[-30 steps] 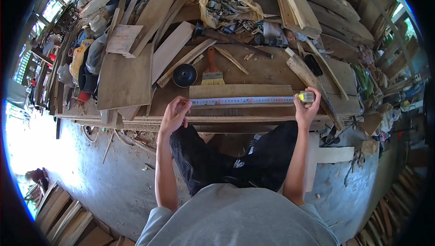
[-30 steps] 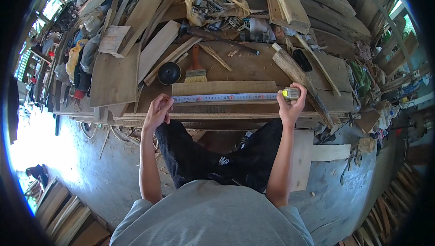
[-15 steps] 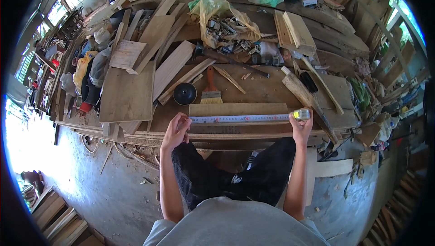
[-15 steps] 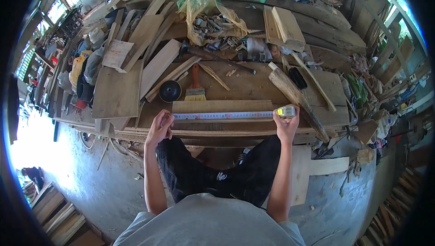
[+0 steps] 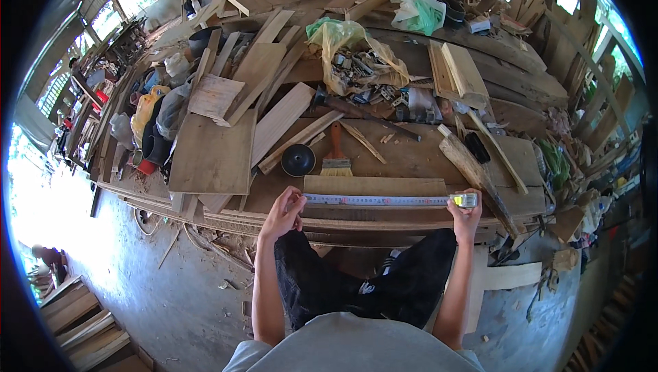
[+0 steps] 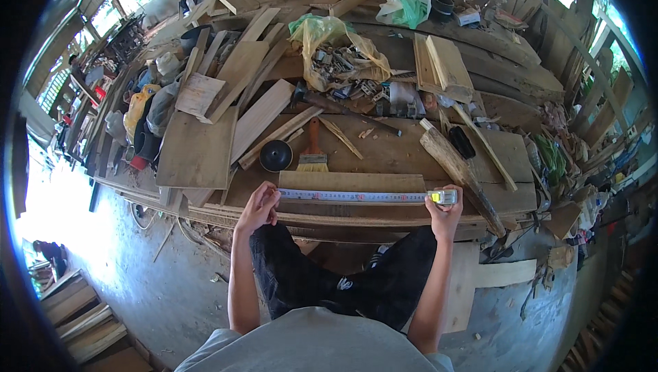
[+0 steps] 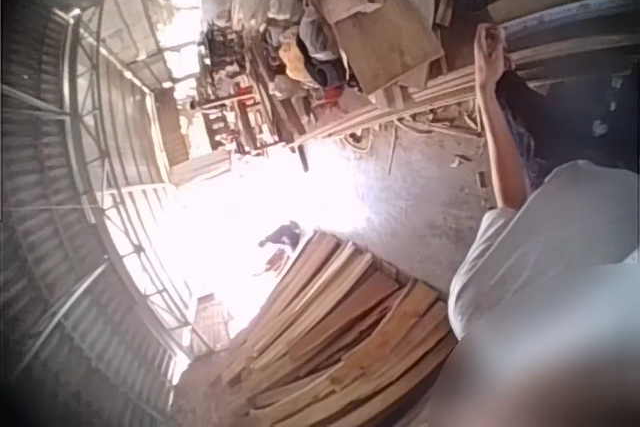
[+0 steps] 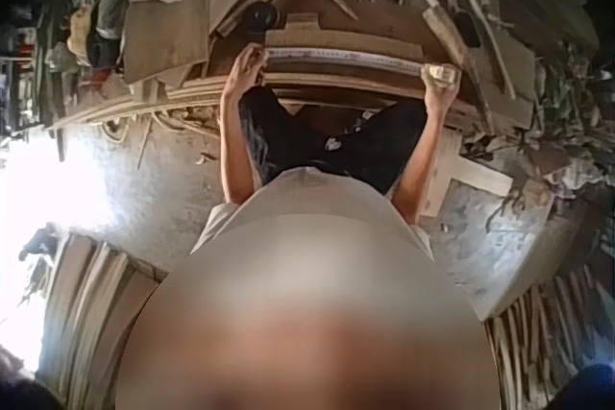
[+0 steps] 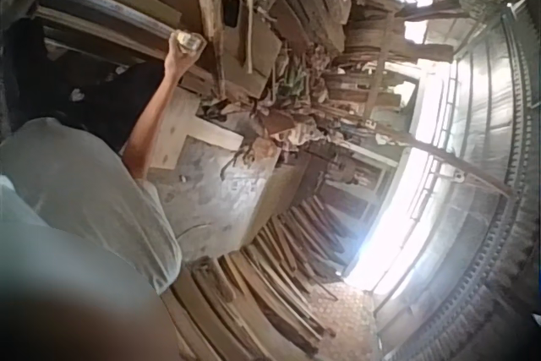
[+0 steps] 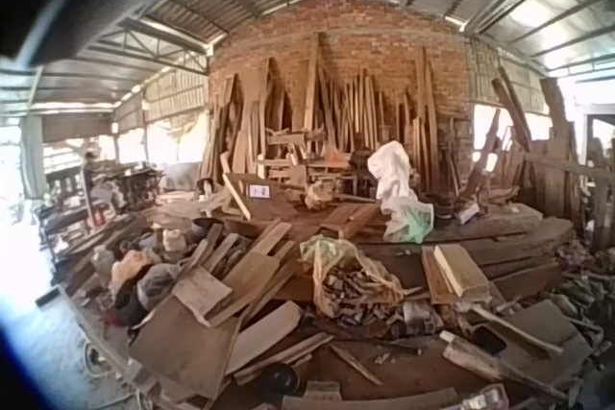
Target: Measure, sand, brush, and then use a chisel and mallet to shape a piece of wood.
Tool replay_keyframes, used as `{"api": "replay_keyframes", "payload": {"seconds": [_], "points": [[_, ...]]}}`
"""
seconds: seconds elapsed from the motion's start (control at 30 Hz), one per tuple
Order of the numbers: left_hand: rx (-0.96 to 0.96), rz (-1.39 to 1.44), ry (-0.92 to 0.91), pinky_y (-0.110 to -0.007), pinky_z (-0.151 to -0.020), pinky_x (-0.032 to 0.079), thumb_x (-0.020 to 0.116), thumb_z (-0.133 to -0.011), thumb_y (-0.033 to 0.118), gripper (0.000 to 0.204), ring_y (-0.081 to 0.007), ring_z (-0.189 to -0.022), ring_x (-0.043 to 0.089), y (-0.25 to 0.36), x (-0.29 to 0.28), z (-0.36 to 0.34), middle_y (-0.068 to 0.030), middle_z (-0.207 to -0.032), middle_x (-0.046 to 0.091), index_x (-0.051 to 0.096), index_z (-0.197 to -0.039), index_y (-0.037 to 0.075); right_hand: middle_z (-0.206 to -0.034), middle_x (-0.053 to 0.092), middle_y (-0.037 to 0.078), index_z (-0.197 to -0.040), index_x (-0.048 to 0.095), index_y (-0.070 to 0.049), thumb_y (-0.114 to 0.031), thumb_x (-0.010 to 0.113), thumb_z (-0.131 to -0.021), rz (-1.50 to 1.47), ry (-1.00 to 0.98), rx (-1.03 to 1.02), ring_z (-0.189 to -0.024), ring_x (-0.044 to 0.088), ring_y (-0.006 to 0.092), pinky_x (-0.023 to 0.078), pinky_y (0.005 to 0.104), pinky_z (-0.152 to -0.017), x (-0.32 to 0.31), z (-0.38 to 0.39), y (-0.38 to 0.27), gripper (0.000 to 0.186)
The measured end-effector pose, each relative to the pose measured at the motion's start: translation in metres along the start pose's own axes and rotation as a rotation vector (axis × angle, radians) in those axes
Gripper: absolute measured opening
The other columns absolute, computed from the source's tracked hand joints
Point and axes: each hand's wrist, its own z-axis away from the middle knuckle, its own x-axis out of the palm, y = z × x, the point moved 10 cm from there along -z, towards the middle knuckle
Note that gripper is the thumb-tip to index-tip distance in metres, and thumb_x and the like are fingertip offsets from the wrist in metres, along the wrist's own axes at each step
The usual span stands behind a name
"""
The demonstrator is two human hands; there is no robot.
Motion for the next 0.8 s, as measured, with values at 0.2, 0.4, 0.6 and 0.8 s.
{"api": "replay_keyframes", "payload": {"seconds": [0.2,0.4,0.6,0.8], "points": [[0.049,0.006,-0.029,-0.025,-0.041,0.048,0.061,-0.112,0.022,0.02,-0.0106,-0.058,0.055,0.007,0.004,-0.001,-0.0045,-0.091,0.054,0.053,-0.117,0.005,-0.107,0.067,0.005,-0.117,0.053,-0.008,0.002,0.086,-0.085,0.037,0.023,-0.044,-0.095,0.066,0.0124,0.056,0.0287,-0.087,-0.007,-0.001,-0.003,0.047],[0.024,-0.149,0.059,-0.028,-0.042,0.043,0.061,-0.111,0.023,0.021,-0.0108,-0.053,0.056,0.005,-0.008,-0.014,-0.0057,-0.089,0.061,0.058,-0.114,0.003,-0.104,0.066,0.003,-0.125,0.053,-0.009,0.003,0.085,-0.086,0.088,-0.057,-0.086,-0.094,0.067,0.0119,0.057,0.0269,-0.086,0.009,-0.018,-0.017,0.051],[0.559,-0.483,0.514,-0.037,-0.063,0.052,0.062,-0.11,0.025,0.024,-0.0223,-0.068,0.068,0.04,-0.021,-0.021,-0.0138,-0.084,0.069,0.062,-0.113,0.001,-0.139,0.054,0.013,-0.152,0.041,-0.009,-0.004,0.084,-0.089,0.171,0.281,-0.24,-0.118,0.061,0.0232,0.056,0.0344,-0.096,0.035,-0.026,-0.038,0.076],[0.339,-0.419,0.442,-0.029,-0.074,0.049,0.06,-0.112,0.027,0.025,-0.0123,-0.081,0.061,0.04,-0.01,-0.03,-0.0061,-0.09,0.067,0.063,-0.114,0.002,-0.14,0.052,0.016,-0.15,0.04,-0.006,-0.005,0.082,-0.091,0.159,0.313,-0.226,-0.119,0.057,0.0243,0.052,0.0357,-0.1,0.034,-0.022,-0.02,0.072]]}}
